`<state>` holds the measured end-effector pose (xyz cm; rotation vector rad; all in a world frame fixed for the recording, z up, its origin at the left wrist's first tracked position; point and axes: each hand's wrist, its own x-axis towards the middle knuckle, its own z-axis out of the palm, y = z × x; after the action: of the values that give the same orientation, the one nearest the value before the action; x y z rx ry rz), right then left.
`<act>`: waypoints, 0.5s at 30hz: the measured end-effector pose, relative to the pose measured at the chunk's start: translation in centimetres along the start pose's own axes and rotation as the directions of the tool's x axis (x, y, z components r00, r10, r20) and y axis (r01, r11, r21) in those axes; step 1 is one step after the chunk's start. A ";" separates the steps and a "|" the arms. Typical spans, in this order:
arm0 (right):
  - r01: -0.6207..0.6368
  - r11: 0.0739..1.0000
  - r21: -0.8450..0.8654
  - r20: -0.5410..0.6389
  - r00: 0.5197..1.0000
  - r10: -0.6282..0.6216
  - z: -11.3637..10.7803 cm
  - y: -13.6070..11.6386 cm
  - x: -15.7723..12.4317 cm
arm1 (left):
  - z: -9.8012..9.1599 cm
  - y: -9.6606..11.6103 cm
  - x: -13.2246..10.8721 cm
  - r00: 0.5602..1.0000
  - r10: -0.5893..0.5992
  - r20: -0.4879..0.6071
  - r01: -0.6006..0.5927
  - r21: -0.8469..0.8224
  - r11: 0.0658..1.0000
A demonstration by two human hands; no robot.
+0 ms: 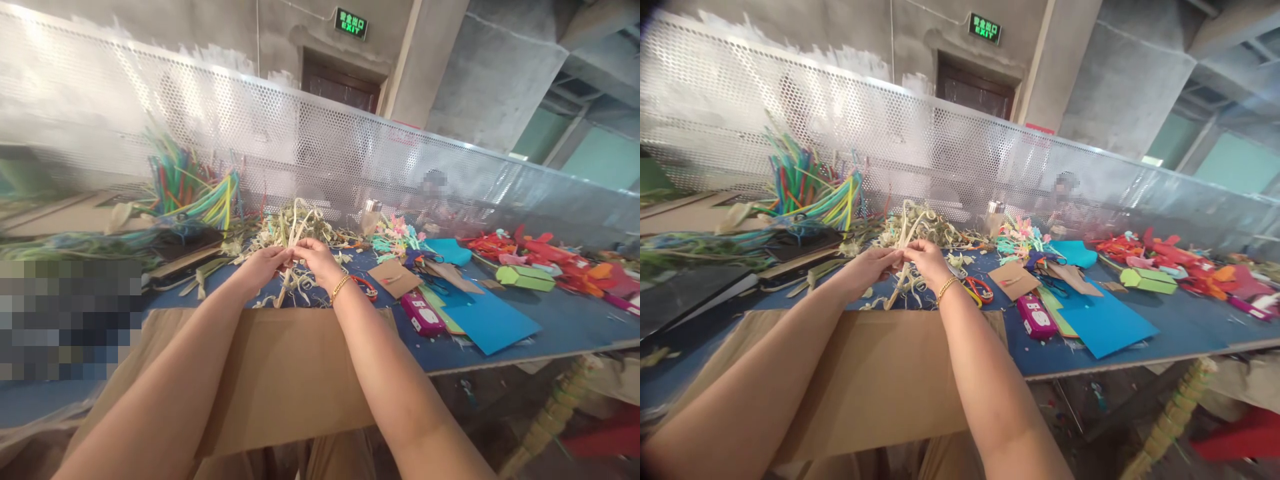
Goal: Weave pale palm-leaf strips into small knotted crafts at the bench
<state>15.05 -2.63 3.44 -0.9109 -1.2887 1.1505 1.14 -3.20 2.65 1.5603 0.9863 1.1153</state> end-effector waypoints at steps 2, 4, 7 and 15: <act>-0.041 0.999 0.008 0.041 0.998 0.041 -0.2 0.1 0.1 | 0.0 -0.1 0.0 0.999 0.003 0.035 -0.004 0.014 1.000; -0.068 0.997 0.021 0.108 0.992 0.065 -0.5 0.2 0.2 | 0.0 -0.2 -0.1 0.999 -0.001 0.043 -0.002 0.062 0.998; -0.083 0.992 0.097 0.179 0.982 0.064 -1.1 0.1 0.4 | -0.1 -0.2 -0.1 0.998 0.031 0.050 -0.040 0.194 0.980; -0.015 0.877 0.480 -0.171 0.979 0.110 -4.3 -2.0 1.6 | -1.9 -1.6 1.0 0.996 -0.003 0.094 -0.041 0.459 0.888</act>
<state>19.46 -1.04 5.27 -0.6752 -0.7659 1.3186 -0.58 -1.41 1.59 1.9843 1.2364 0.8454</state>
